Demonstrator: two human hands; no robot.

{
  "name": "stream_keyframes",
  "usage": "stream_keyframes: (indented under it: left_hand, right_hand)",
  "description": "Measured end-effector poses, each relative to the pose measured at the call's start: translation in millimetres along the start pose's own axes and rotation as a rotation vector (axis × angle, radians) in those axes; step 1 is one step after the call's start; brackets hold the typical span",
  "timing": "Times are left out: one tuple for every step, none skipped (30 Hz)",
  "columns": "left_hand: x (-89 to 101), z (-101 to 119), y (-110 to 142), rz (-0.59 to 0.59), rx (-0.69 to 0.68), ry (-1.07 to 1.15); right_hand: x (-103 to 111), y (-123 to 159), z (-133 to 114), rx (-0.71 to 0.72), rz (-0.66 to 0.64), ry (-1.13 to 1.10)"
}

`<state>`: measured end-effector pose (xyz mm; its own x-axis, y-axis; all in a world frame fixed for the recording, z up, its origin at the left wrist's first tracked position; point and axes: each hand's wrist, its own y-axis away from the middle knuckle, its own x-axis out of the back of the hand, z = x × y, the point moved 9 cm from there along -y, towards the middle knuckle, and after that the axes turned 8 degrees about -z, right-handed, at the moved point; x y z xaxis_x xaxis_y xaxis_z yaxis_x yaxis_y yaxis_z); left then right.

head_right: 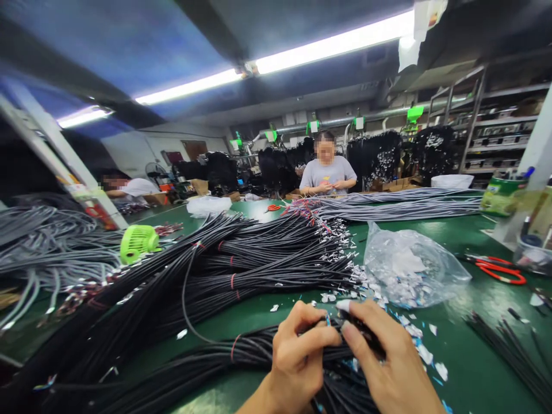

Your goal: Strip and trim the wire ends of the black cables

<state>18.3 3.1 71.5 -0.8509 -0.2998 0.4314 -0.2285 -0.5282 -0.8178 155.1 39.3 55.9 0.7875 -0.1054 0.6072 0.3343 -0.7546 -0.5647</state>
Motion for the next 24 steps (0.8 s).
stream_keyframes:
  left_hand:
    - [-0.7, 0.9, 0.4, -0.008, -0.009, -0.028]
    - [-0.9, 1.4, 0.5, -0.011, -0.013, -0.049]
    - [-1.2, 1.7, 0.5, -0.016, -0.014, -0.064]
    - [-1.6, 2.2, 0.4, -0.023, -0.017, -0.073]
    - [-2.2, 2.5, 0.1, -0.032, -0.019, -0.077]
    - [-2.6, 2.8, -0.2, -0.040, -0.021, -0.077]
    - [-3.1, 3.2, -0.5, -0.047, -0.024, -0.076]
    - [-3.2, 3.3, -0.8, -0.049, -0.024, -0.077]
    - [-3.1, 3.3, -1.0, -0.049, -0.022, -0.079]
    - [-2.9, 3.3, -1.2, -0.048, -0.021, -0.080]
    - [-2.8, 3.3, -1.3, -0.047, -0.019, -0.079]
    - [-3.0, 3.1, -1.5, -0.051, -0.016, -0.077]
    - [-3.4, 3.0, -1.6, -0.055, -0.013, -0.074]
    - [-3.6, 2.9, -1.7, -0.058, -0.012, -0.069]
    - [-3.8, 2.8, -1.8, -0.060, -0.010, -0.066]
    - [-3.9, 2.9, -1.9, -0.061, -0.010, -0.065]
    - [-3.8, 3.0, -2.0, -0.061, -0.011, -0.065]
    - [-3.7, 3.3, -2.2, -0.059, -0.014, -0.065]
    - [-3.5, 3.7, -2.3, -0.055, -0.018, -0.066]
    - [-3.3, 4.2, -2.4, -0.052, -0.022, -0.068]
    - [-3.1, 4.7, -2.5, -0.048, -0.026, -0.072]
    - [-2.9, 5.1, -2.5, -0.044, -0.029, -0.079]
    - [-2.8, 5.5, -2.5, -0.041, -0.031, -0.089]
    - [-2.9, 5.7, -2.6, -0.038, -0.032, -0.099]
  right_hand:
    - [-1.9, -0.4, -4.7, 0.043, -0.012, 0.017]
    - [-3.4, -1.2, -8.7, 0.073, -0.023, 0.020]
    - [-4.2, -2.2, -11.8, 0.085, -0.028, 0.016]
    - [-4.4, -3.1, -14.1, 0.087, -0.029, 0.008]
    - [-4.1, -3.9, -15.6, 0.079, -0.026, -0.003]
    - [-3.3, -4.4, -16.3, 0.067, -0.019, -0.016]
    - [-2.6, -4.5, -15.9, 0.050, -0.015, -0.028]
    - [-2.1, -4.4, -15.1, 0.036, -0.012, -0.037]
    - [-1.8, -4.1, -14.4, 0.030, -0.013, -0.043]
    - [-2.0, -3.9, -14.0, 0.034, -0.019, -0.047]
    - [-2.4, -3.8, -13.8, 0.041, -0.028, -0.049]
    - [-3.0, -4.0, -13.5, 0.047, -0.038, -0.049]
    - [-3.6, -4.4, -13.5, 0.053, -0.047, -0.049]
    - [-4.2, -5.0, -13.4, 0.053, -0.055, -0.050]
    - [-4.9, -5.8, -13.1, 0.048, -0.063, -0.055]
    - [-5.8, -6.7, -12.8, 0.037, -0.072, -0.062]
    - [-6.9, -7.4, -12.7, 0.028, -0.082, -0.073]
    - [-8.1, -7.8, -12.5, 0.018, -0.092, -0.085]
    - [-9.2, -8.0, -11.8, 0.006, -0.099, -0.095]
    - [-10.0, -7.8, -11.1, -0.002, -0.102, -0.100]
    - [-10.4, -7.3, -10.3, -0.005, -0.101, -0.101]
    - [-10.2, -6.6, -9.4, -0.004, -0.094, -0.096]
    - [-9.8, -5.8, -8.4, -0.001, -0.085, -0.087]
    - [-9.0, -5.0, -7.4, 0.002, -0.073, -0.077]
